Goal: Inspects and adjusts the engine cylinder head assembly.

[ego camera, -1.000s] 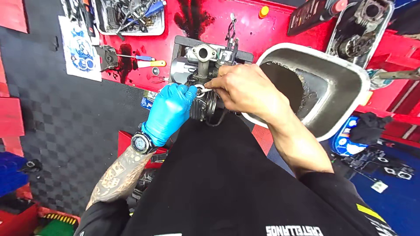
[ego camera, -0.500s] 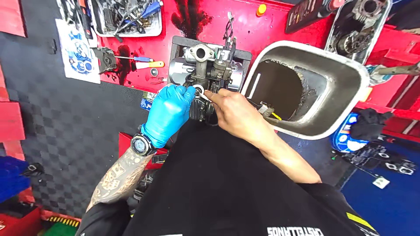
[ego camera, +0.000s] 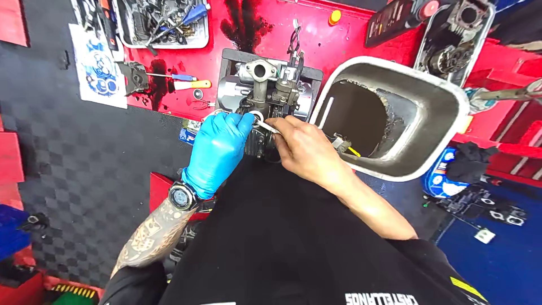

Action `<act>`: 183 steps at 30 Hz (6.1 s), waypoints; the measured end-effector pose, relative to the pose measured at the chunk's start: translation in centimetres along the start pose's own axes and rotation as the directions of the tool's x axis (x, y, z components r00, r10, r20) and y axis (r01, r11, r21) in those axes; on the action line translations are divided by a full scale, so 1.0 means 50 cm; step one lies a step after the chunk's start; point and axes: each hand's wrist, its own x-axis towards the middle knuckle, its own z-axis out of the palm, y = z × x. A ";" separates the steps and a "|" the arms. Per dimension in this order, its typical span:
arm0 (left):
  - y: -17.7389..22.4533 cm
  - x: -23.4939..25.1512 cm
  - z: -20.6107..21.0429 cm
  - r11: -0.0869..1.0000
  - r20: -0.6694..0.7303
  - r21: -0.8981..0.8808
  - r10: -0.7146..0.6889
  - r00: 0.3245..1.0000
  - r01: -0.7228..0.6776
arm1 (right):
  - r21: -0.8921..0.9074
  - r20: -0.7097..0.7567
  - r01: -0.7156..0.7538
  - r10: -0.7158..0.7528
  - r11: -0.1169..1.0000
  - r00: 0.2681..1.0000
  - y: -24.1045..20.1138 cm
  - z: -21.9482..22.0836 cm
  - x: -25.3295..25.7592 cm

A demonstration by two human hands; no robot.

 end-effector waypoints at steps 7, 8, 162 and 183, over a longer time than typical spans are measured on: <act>0.013 -0.053 0.051 0.900 -0.379 -0.355 -0.385 0.842 0.252 | -0.023 -0.142 0.222 -0.223 0.975 0.964 0.054 -0.011 0.067; 0.021 -0.057 0.079 0.866 -0.399 -0.418 -0.445 0.802 0.273 | -0.021 -0.105 0.277 -0.277 0.961 0.955 0.057 -0.007 0.089; 0.054 -0.013 0.195 0.582 -0.377 -0.772 -0.744 0.552 0.256 | -0.170 0.062 0.059 -0.049 0.984 0.997 -0.034 0.003 0.133; 0.049 -0.015 0.192 0.522 -0.329 -0.819 -0.766 0.552 0.237 | -0.226 0.070 -0.010 0.027 0.974 0.997 -0.055 0.005 0.144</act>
